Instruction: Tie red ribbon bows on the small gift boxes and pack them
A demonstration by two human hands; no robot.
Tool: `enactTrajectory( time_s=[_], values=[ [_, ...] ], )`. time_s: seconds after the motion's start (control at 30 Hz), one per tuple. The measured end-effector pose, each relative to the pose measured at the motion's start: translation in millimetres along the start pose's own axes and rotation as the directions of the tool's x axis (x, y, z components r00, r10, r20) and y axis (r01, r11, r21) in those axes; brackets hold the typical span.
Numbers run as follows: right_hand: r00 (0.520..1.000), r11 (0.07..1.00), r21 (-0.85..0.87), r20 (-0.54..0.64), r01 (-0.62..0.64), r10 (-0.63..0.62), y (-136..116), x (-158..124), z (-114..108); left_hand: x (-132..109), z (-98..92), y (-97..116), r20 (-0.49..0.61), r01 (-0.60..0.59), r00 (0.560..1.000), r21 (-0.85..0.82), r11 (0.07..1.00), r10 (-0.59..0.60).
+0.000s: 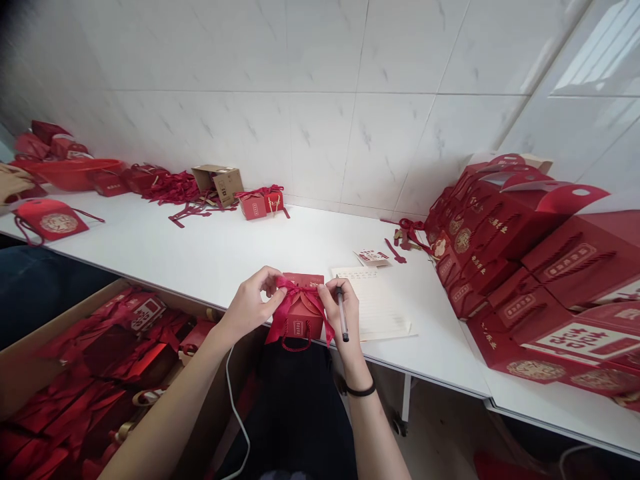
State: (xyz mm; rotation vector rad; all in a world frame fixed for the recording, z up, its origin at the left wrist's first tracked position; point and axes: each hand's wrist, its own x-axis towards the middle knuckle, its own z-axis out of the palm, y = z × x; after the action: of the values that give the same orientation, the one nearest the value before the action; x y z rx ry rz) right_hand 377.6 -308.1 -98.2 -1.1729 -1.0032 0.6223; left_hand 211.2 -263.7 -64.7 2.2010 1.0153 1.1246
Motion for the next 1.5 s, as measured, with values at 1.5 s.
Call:
enactTrajectory(
  time_s=[1.5],
  values=[
    [0.998,0.994,-0.096,0.016,0.056,-0.055,-8.1,4.1,-1.7,-3.9,-0.5,-9.8,0.181,0.311,0.950,-0.432,0.847,-0.256]
  ],
)
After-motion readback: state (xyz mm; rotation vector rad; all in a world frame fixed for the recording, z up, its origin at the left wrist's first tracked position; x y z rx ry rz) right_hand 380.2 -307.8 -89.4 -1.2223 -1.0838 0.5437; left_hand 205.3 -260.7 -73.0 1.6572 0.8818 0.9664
